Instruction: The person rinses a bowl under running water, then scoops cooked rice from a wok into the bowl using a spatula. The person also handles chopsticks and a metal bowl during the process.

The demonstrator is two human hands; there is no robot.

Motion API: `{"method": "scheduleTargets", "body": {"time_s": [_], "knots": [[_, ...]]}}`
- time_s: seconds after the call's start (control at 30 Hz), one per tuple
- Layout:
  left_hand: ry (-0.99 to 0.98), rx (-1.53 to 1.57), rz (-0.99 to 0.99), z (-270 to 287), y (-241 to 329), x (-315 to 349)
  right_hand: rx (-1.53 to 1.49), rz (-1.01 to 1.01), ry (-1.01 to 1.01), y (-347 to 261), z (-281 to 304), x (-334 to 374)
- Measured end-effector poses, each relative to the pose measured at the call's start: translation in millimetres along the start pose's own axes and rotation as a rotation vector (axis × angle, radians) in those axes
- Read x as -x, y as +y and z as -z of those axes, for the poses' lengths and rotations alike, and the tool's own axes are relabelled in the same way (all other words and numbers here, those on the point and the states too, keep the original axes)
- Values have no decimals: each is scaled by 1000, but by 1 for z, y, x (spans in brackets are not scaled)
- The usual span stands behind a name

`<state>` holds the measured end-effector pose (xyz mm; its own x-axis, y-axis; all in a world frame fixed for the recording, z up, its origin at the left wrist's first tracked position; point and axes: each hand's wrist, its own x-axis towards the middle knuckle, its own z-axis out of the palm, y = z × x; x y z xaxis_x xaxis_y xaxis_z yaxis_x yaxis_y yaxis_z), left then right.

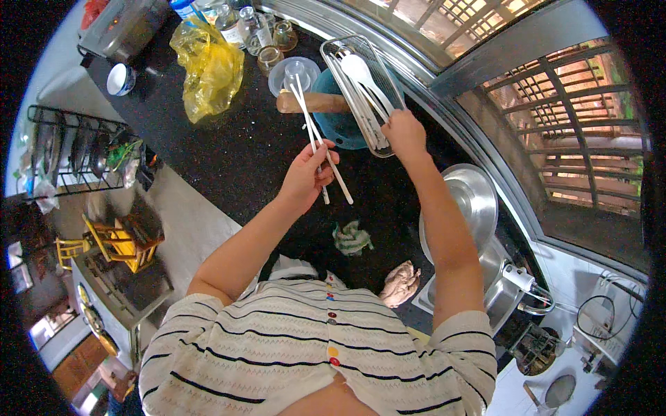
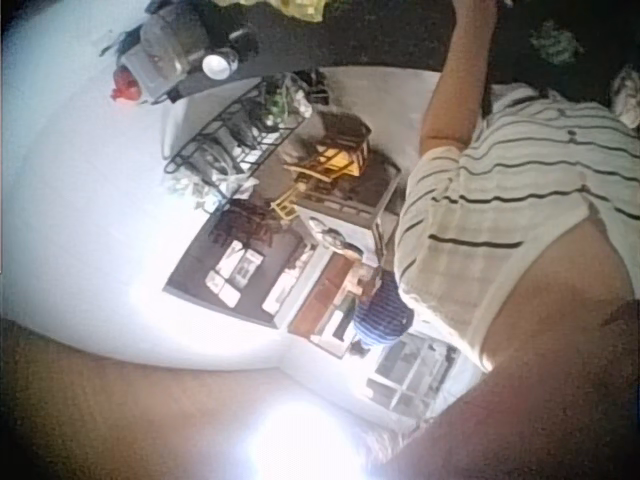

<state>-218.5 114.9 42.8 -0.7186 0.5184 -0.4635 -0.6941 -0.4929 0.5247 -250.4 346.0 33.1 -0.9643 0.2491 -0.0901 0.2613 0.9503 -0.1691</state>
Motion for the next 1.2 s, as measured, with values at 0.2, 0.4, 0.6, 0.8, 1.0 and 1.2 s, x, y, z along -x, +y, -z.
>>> {"method": "scheduleTargets", "body": {"time_s": [0.2,0.4,0.6,0.8,1.0,1.2], "knots": [[17,-25,18,-1,-18,-9,-795,-23,-342,13,46,58],[-12,111,50,-18,-25,-9,-1087,-82,-374,-31,25,129],[126,-136,-23,-11,-25,-9,-878,81,-276,-49,39,130],[44,-33,-122,-10,-7,-11,-500,86,254,-8,-6,52],[30,99,-37,-7,4,-10,-109,89,125,-3,-47,11],[115,72,-35,-3,6,-8,-8,95,97,-17,-37,10]]}}
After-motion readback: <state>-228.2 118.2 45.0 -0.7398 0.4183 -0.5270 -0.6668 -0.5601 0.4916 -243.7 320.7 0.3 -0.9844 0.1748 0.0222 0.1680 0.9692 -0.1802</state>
